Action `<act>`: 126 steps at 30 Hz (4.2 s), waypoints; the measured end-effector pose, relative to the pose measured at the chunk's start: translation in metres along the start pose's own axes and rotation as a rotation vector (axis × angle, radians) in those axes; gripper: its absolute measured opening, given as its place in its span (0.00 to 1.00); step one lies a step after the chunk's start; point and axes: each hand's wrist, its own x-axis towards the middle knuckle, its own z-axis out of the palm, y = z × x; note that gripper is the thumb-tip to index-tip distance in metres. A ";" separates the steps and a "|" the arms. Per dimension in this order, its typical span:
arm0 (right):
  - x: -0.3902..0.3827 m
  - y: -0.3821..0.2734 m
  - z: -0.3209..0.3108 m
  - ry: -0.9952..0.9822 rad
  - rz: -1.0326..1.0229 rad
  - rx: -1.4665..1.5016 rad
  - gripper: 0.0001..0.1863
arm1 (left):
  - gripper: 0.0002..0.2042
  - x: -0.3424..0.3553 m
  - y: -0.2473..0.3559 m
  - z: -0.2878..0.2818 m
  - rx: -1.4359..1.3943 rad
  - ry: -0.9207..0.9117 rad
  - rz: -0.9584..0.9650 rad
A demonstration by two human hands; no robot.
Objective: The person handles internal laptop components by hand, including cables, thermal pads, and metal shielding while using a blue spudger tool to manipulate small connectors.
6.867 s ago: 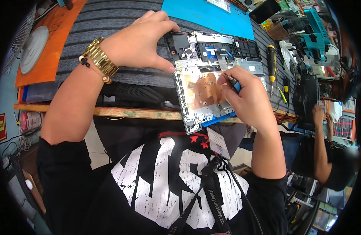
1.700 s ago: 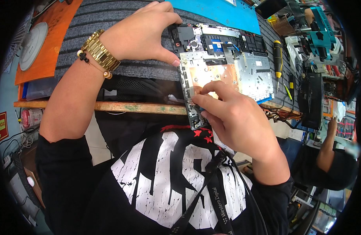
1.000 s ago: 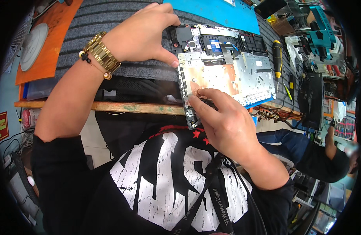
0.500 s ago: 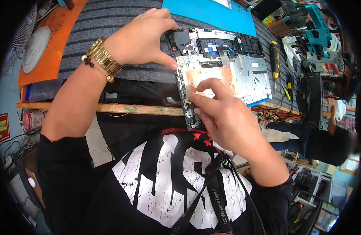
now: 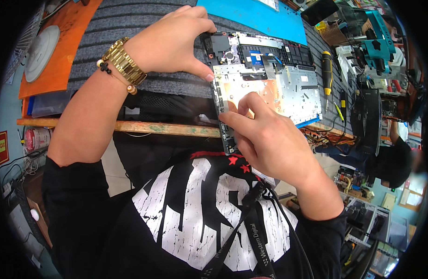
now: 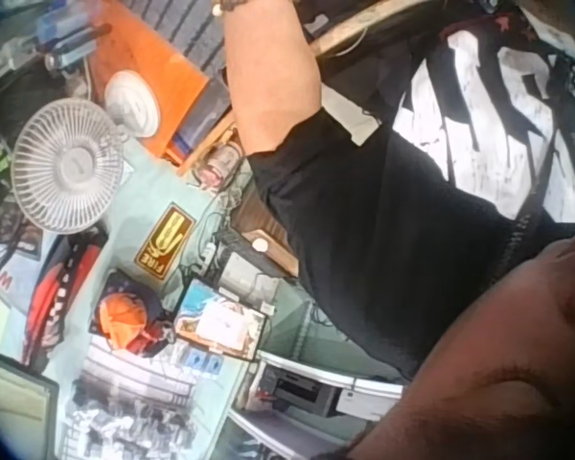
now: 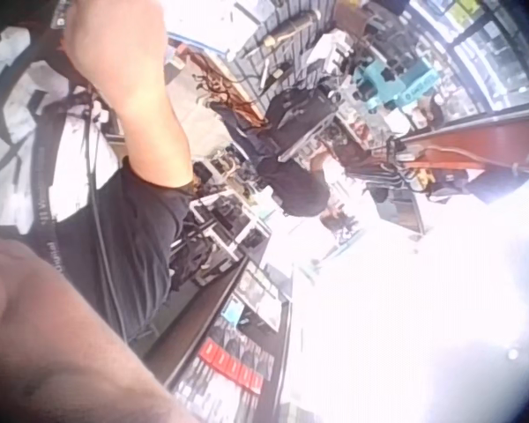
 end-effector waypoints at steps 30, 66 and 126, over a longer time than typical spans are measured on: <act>-0.026 0.067 -0.015 0.293 0.472 0.279 0.08 | 0.53 -0.001 -0.002 0.002 0.012 -0.018 0.003; -0.031 0.088 -0.016 0.325 0.539 0.811 0.05 | 0.54 -0.003 -0.003 0.003 0.031 -0.019 0.003; -0.029 -0.007 0.014 0.145 -0.007 -0.062 0.24 | 0.70 -0.011 0.018 0.008 0.178 -0.066 -0.011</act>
